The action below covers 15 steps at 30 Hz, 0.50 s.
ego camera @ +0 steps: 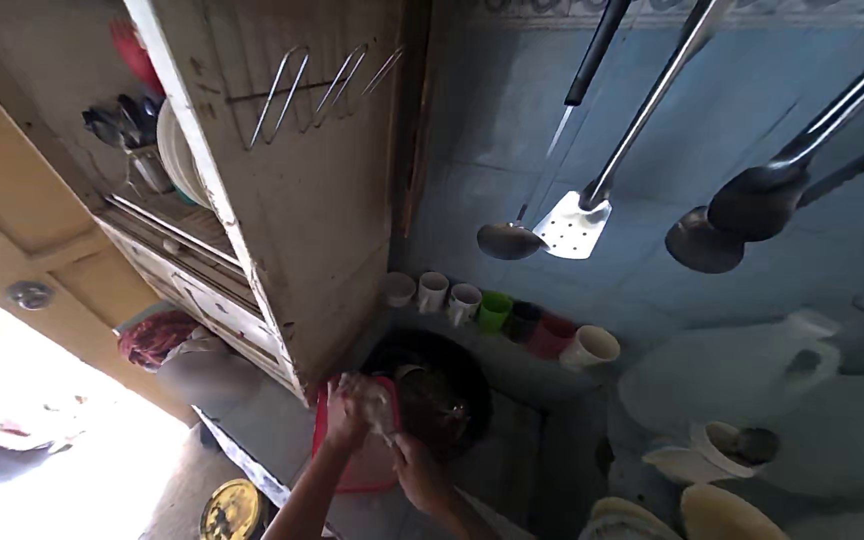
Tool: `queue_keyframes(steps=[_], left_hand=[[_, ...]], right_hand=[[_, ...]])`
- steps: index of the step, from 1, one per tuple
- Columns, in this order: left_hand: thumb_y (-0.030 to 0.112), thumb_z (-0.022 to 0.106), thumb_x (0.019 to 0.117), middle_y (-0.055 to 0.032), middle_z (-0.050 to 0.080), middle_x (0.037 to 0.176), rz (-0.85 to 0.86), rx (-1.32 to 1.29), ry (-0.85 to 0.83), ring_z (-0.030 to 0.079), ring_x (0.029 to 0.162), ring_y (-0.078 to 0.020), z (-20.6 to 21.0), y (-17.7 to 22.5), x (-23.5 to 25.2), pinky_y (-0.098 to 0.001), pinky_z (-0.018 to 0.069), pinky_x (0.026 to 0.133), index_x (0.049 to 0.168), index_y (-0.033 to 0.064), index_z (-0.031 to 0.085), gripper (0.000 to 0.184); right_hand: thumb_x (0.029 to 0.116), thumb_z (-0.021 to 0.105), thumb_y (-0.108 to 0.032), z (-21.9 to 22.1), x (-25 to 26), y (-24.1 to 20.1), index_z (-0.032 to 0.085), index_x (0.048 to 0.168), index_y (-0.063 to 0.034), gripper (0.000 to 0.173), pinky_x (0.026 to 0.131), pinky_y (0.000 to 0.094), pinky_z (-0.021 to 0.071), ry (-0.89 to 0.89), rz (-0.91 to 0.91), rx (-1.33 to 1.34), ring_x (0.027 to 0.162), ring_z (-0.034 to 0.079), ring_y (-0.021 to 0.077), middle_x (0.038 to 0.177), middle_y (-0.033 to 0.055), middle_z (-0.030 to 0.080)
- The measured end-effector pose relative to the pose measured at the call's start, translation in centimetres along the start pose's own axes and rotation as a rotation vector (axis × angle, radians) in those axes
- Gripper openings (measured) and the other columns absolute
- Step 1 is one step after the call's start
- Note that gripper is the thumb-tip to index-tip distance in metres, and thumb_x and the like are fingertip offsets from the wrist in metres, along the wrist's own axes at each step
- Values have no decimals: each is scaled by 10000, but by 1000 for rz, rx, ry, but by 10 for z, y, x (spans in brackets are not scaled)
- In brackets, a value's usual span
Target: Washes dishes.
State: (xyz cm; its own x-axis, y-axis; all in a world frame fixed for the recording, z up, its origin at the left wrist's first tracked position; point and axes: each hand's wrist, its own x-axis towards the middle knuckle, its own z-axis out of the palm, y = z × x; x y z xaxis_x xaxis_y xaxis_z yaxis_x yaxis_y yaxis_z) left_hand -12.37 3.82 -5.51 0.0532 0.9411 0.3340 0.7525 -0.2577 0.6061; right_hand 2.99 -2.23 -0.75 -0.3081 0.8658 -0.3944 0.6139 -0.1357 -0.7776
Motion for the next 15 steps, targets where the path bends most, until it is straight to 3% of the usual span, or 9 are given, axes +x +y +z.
queue_keyframes(steps=[2,4,8,11,13,15], left_hand=[[107,700,898,-265,625,1347,-253,94,-146,523,1346,-425,-8,2,16,-563,270,1207,1288,-72,647,433],[123,683,925,-268,586,1401,-318,111,-223,472,1396,-424,-10,10,20,-542,224,1234,1355,-64,600,476],[124,676,924,-282,641,1319,4,56,-283,523,1341,-450,-3,25,2,-551,257,1216,1254,-93,667,395],[101,700,881,-255,729,1125,133,35,-87,662,1136,-454,8,14,5,-581,451,1067,1104,-72,737,285],[156,675,931,-268,722,1127,-54,90,-106,671,1122,-459,5,11,14,-586,492,1013,1181,-64,710,335],[210,607,1009,-273,667,1269,-400,-19,-168,624,1227,-439,-3,6,26,-587,454,1072,1358,-40,609,429]], right_hand=[[1102,375,-106,-1,-1,-1,544,1298,92,326,911,445,497,14,13,-48,964,623,322,1094,256,620],[1099,382,-102,-4,-1,1,551,1312,85,330,916,436,497,45,10,-56,971,624,317,1098,251,626],[1097,389,-96,-11,-3,0,552,1326,109,348,1000,445,479,82,-17,-60,1096,629,343,1208,285,627],[1099,379,-107,-16,-5,0,550,1319,92,342,966,446,487,67,-14,-94,1045,626,334,1158,267,628],[1099,374,-105,-17,-4,3,561,1300,79,330,917,428,497,63,-12,-102,974,625,308,1090,240,633],[1096,373,-96,-16,-4,8,561,1296,65,318,875,396,501,62,-6,-61,917,607,267,1062,208,620]])
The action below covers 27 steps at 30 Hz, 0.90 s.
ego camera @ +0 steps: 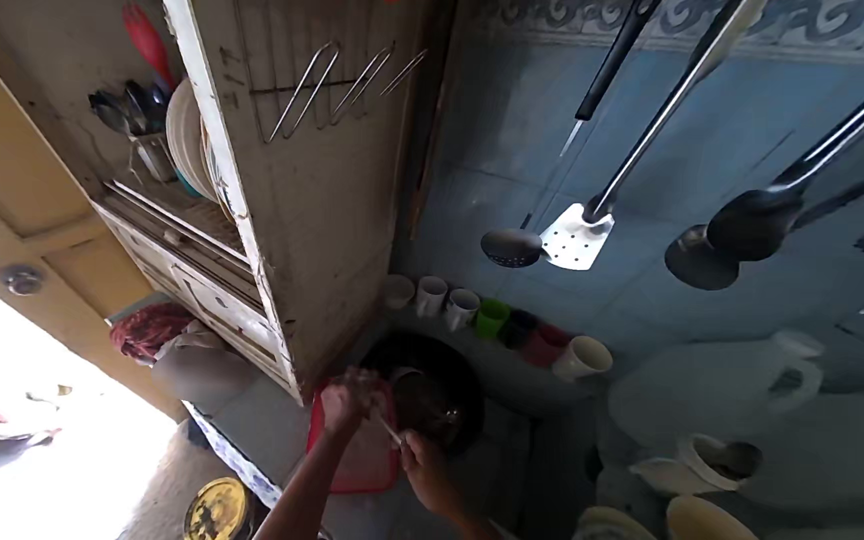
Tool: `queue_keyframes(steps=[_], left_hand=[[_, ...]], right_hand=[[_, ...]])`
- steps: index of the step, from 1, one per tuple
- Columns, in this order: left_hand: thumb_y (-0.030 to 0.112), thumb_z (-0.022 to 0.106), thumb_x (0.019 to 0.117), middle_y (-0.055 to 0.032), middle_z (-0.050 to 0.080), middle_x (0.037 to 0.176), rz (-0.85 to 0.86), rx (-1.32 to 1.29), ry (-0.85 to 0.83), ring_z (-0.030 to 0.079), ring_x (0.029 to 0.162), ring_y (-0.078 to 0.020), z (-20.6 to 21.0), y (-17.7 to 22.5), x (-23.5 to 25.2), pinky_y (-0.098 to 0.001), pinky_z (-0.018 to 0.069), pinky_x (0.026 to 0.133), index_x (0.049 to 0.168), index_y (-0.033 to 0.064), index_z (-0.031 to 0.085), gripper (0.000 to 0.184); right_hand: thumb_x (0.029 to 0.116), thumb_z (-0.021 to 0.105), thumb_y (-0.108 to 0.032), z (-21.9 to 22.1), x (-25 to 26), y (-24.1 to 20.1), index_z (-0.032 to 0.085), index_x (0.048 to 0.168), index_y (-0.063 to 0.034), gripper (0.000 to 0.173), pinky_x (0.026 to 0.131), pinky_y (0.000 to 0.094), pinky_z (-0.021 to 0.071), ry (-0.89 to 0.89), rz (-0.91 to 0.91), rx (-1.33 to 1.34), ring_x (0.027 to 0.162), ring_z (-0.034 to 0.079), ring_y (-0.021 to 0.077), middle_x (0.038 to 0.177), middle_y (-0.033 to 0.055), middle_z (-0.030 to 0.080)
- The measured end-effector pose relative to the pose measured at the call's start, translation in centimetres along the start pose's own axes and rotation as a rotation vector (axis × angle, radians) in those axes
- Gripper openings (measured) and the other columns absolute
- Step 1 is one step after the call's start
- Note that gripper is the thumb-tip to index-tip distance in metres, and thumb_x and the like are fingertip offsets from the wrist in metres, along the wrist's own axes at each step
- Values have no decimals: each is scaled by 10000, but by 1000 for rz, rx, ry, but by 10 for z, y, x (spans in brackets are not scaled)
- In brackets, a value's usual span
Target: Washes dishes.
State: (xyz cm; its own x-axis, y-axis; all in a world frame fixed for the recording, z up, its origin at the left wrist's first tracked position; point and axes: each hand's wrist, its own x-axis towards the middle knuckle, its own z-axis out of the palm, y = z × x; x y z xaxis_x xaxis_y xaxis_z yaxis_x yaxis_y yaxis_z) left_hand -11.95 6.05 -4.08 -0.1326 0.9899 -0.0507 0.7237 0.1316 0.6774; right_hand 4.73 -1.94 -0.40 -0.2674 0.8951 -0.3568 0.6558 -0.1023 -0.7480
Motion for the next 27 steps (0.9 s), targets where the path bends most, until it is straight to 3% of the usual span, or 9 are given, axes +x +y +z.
queue_keyframes(steps=[2,3,4,9,12,15,18,23,27], left_hand=[[195,559,1053,-222,713,1072,-112,-390,184,699,1002,-326,8,-13,10,-480,545,950,1249,-64,650,337],[184,529,1068,-128,659,819,-94,-626,267,644,727,-201,18,-17,11,-366,561,732,1098,-79,656,293],[173,495,1079,-46,591,692,-84,-855,255,578,588,-116,26,-16,8,-295,536,606,1028,-75,618,281],[2,440,1054,-76,667,956,-241,-1510,-99,661,779,-138,42,-2,-23,-302,581,722,1311,-11,518,269],[21,377,1070,-68,683,956,-309,-1633,-235,692,801,-140,45,-9,-26,-290,599,714,1223,35,526,214],[107,345,1107,-67,678,888,-409,-1625,-192,690,762,-143,46,-5,-32,-286,600,695,1138,31,534,206],[236,366,1123,-86,627,843,-554,-1559,-120,644,672,-158,45,6,-39,-301,574,605,1183,25,500,257],[464,242,1118,-53,567,720,-579,-1534,-33,583,593,-169,39,24,-45,-336,531,544,1011,74,511,485],[73,415,1087,-79,583,855,-468,-1439,-45,596,636,-141,40,23,-44,-294,541,581,1308,24,433,227]], right_hand=[[1097,374,-97,3,0,8,558,1309,59,321,821,383,510,40,4,68,858,597,246,1045,199,618],[1100,372,-105,4,1,11,554,1312,55,323,765,374,509,68,7,94,799,582,231,1006,184,610],[1103,372,-114,6,2,12,553,1310,56,323,730,368,508,94,7,120,762,572,220,971,171,603],[1105,355,-120,15,7,12,528,1330,66,339,751,401,517,79,28,136,793,592,251,989,196,606],[1105,354,-117,17,6,13,519,1343,71,345,780,404,515,60,32,128,825,594,262,1029,212,605],[1096,368,-97,21,2,7,485,1403,78,372,998,451,482,28,50,62,1115,622,340,1244,278,608],[1087,399,-99,29,2,7,360,1526,64,470,1122,463,417,1,33,-34,1311,556,355,1401,280,557],[1055,464,-78,34,4,7,307,1556,52,541,1100,484,437,2,30,-154,1281,577,378,1360,284,580],[1098,370,-112,28,4,6,412,1481,80,431,1101,468,436,22,11,-19,1280,579,359,1361,287,577]])
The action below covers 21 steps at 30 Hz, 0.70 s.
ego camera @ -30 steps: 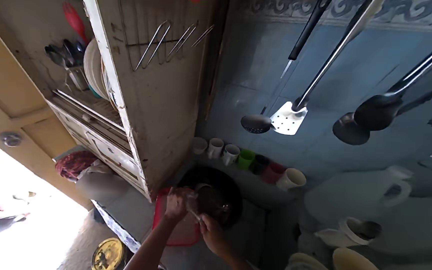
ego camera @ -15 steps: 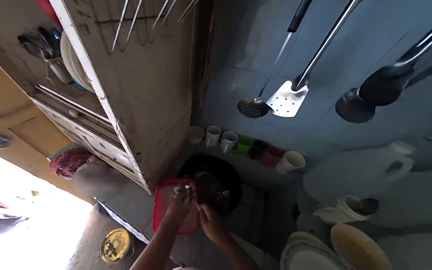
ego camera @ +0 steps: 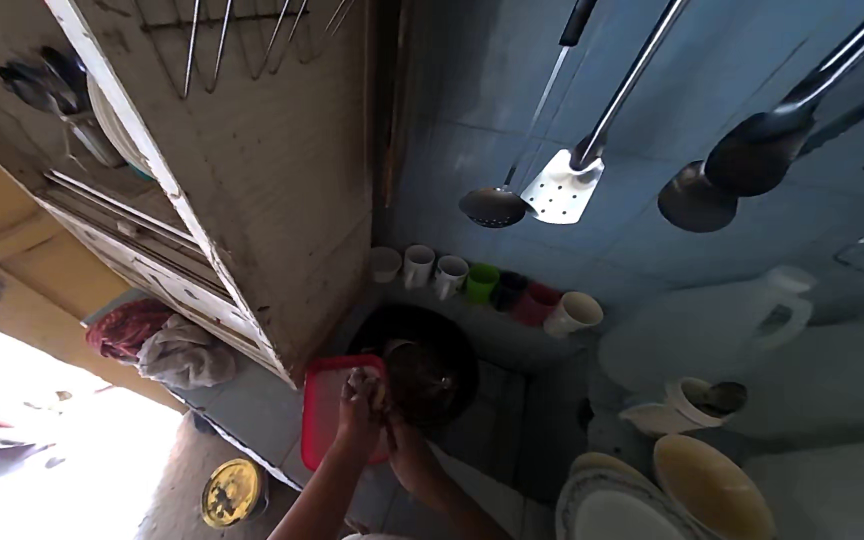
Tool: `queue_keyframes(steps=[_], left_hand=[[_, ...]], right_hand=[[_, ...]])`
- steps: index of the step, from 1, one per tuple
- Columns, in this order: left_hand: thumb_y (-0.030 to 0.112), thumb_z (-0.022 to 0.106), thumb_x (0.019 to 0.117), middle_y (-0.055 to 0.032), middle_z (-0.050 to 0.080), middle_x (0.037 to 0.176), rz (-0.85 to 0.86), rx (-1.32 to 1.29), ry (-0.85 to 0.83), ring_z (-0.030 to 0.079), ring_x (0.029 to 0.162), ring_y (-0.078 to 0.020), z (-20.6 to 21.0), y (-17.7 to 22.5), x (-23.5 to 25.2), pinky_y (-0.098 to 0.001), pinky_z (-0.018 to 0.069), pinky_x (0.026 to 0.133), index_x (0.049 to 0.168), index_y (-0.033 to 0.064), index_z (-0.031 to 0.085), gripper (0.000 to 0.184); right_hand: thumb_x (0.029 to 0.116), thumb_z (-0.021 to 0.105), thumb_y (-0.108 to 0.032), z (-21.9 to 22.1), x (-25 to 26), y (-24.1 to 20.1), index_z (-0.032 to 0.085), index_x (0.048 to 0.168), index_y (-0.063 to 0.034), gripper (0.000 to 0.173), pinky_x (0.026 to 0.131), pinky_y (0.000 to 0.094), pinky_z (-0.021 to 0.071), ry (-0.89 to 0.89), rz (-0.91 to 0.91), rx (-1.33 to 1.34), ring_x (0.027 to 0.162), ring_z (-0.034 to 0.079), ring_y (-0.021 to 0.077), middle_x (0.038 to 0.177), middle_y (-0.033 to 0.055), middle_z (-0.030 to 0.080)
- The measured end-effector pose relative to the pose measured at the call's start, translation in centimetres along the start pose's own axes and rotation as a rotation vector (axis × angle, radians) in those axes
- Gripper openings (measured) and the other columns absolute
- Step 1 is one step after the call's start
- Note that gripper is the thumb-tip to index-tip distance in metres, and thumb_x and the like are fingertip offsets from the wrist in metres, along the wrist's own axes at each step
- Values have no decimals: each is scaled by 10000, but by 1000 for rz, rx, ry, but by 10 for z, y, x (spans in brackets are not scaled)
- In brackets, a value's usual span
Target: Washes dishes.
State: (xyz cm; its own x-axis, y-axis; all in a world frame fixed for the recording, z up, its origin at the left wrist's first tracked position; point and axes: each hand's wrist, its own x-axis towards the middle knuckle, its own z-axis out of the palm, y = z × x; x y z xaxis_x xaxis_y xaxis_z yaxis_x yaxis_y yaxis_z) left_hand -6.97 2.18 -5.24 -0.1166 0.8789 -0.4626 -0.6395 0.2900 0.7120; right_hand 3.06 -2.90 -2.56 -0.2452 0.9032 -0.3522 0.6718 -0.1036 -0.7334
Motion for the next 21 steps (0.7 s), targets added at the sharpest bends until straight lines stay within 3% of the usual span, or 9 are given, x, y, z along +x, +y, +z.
queue_keyframes(steps=[2,4,7,10,12,14,16,18,21], left_hand=[[-22,467,1034,-101,620,918,158,173,-68,628,711,-130,-10,-3,7,-292,563,658,1315,-58,454,283],[-17,528,994,-150,653,1002,327,404,-82,663,830,-150,-22,-1,15,-318,582,779,1283,-124,510,308],[44,573,1005,-235,684,1057,424,623,13,681,939,-247,-29,5,17,-417,560,898,1211,-145,602,282],[91,446,1070,-101,669,842,259,268,-1,671,707,-149,-29,-2,17,-318,592,671,1142,-89,584,238],[144,374,1104,-92,686,855,11,2,-107,691,718,-167,-33,-3,13,-322,602,653,1159,-7,546,236],[89,386,1082,-81,680,907,-81,-15,-154,685,754,-159,-35,-4,9,-313,597,675,1193,25,536,198],[-19,438,1036,-84,675,961,30,137,-118,680,785,-140,-38,-3,10,-308,595,706,1246,-10,519,225],[-86,518,975,-115,677,1003,296,370,-73,687,816,-132,-46,1,18,-306,604,745,1259,-85,532,285],[-40,591,925,-201,695,1006,635,612,15,696,850,-175,-55,3,33,-364,595,813,1225,-160,567,324]], right_hand=[[1105,372,-134,-5,0,4,485,1402,79,383,942,425,511,17,-18,150,1059,638,303,1230,258,616],[1113,366,-154,-12,0,6,496,1380,54,362,759,377,514,-22,-5,241,831,585,230,1092,200,595],[1120,349,-166,-15,1,9,508,1374,25,355,694,353,493,-67,12,252,731,538,193,972,147,573],[1120,338,-167,-11,2,8,484,1389,22,360,668,345,477,-97,27,267,698,506,181,922,122,539],[1117,348,-149,-9,2,8,465,1422,23,370,695,367,488,-103,40,281,722,524,203,966,155,565],[1114,353,-145,-7,1,13,465,1422,28,371,714,374,491,-107,46,303,741,527,206,990,165,572],[1115,364,-167,-3,2,19,485,1384,22,350,671,363,474,-120,59,328,700,500,193,923,136,543],[1119,363,-194,-2,1,20,503,1355,20,348,642,349,468,-150,64,345,669,495,182,866,116,532],[1123,354,-216,2,-1,18,520,1313,20,346,603,304,453,-167,58,378,627,474,141,811,68,498]])
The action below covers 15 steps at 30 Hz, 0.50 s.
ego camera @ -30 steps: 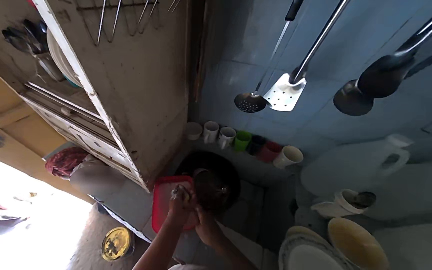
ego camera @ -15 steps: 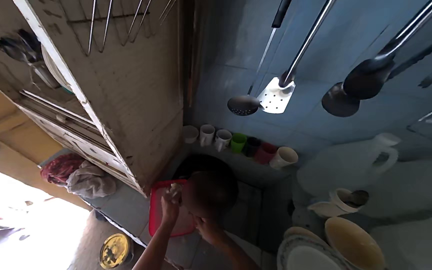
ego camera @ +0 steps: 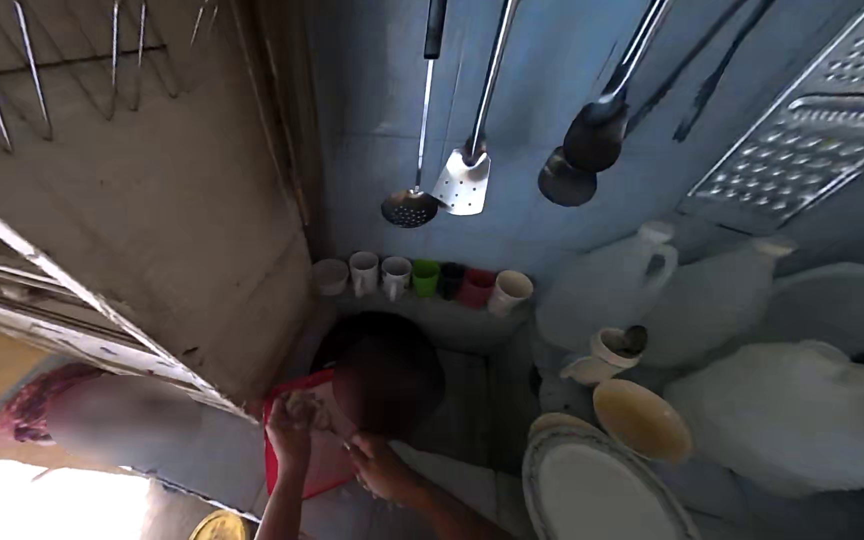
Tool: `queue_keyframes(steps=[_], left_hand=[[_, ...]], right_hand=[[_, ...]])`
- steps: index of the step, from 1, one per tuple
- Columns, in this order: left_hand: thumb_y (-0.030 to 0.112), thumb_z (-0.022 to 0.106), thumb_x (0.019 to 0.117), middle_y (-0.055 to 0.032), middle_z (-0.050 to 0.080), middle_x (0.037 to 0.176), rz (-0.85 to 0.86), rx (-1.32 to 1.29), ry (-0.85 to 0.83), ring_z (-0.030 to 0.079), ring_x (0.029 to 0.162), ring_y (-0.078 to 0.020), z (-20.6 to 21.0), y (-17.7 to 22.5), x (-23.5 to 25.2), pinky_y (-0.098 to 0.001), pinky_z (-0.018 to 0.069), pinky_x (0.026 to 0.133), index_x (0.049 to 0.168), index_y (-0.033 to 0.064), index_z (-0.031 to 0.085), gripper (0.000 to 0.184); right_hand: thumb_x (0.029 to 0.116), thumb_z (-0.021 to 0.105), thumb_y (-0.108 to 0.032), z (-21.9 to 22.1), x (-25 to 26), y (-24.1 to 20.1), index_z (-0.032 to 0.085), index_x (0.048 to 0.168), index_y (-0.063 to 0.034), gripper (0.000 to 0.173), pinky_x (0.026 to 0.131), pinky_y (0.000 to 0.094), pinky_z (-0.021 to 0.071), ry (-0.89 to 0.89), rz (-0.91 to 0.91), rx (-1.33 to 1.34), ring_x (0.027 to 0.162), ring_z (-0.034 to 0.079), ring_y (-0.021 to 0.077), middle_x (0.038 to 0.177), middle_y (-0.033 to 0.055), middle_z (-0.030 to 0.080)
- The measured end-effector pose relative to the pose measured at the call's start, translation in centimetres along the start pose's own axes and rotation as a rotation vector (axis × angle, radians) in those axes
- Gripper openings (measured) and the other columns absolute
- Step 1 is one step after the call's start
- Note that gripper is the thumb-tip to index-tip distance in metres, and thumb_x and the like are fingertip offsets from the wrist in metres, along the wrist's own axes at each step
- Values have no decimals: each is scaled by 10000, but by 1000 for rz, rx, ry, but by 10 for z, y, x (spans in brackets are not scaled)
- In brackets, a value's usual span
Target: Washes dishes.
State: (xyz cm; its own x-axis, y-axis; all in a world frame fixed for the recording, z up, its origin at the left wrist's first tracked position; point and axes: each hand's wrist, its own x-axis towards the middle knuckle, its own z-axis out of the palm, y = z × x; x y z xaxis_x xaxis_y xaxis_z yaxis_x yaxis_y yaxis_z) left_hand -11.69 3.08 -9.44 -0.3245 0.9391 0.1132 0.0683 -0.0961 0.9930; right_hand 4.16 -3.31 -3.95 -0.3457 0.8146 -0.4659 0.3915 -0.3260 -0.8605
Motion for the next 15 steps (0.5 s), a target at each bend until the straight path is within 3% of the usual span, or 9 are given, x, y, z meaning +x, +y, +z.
queue_keyframes(steps=[1,3,6,7,9,12,15], left_hand=[[-33,549,949,-185,689,991,-34,-55,34,697,834,-166,5,0,-1,-354,601,799,1233,-159,547,311],[-5,452,1038,-129,665,957,-273,-304,59,685,785,-152,19,12,-14,-333,605,736,1271,-111,492,259],[47,408,1072,-83,659,913,-545,-468,-26,666,737,-133,33,35,-30,-309,585,665,1268,-31,489,226],[30,425,1060,-95,664,924,-528,-445,-50,671,749,-141,32,34,-28,-313,588,675,1265,-42,495,229],[-33,489,1004,-155,670,986,-336,-301,-53,687,813,-178,23,25,-14,-348,602,750,1264,-117,505,273],[-29,549,959,-179,689,966,-84,-121,67,708,808,-171,16,15,5,-359,619,770,1213,-163,552,287],[32,430,1060,-104,667,843,-284,-340,109,687,710,-153,33,30,-8,-334,615,682,1173,-109,534,208]], right_hand=[[1122,357,-216,1,1,-1,528,1301,23,344,606,308,457,13,-9,-6,630,479,145,821,75,506],[1119,360,-192,4,3,-7,525,1317,30,340,652,340,475,48,-23,-30,687,512,177,905,122,544],[1106,382,-137,0,4,-12,474,1422,73,391,892,422,512,109,-70,-11,986,620,285,1229,260,602],[1099,387,-127,-3,6,-10,473,1425,75,394,872,412,509,111,-88,-1,965,609,271,1212,253,603],[1108,377,-150,-7,6,-9,513,1359,46,346,702,336,480,80,-73,-16,752,525,173,997,145,568],[1118,360,-195,-8,4,-10,537,1291,15,324,580,276,433,18,-49,-1,605,444,107,805,40,475],[1114,354,-165,-4,6,-12,533,1280,30,313,627,308,458,50,-67,-34,652,476,136,857,74,505]])
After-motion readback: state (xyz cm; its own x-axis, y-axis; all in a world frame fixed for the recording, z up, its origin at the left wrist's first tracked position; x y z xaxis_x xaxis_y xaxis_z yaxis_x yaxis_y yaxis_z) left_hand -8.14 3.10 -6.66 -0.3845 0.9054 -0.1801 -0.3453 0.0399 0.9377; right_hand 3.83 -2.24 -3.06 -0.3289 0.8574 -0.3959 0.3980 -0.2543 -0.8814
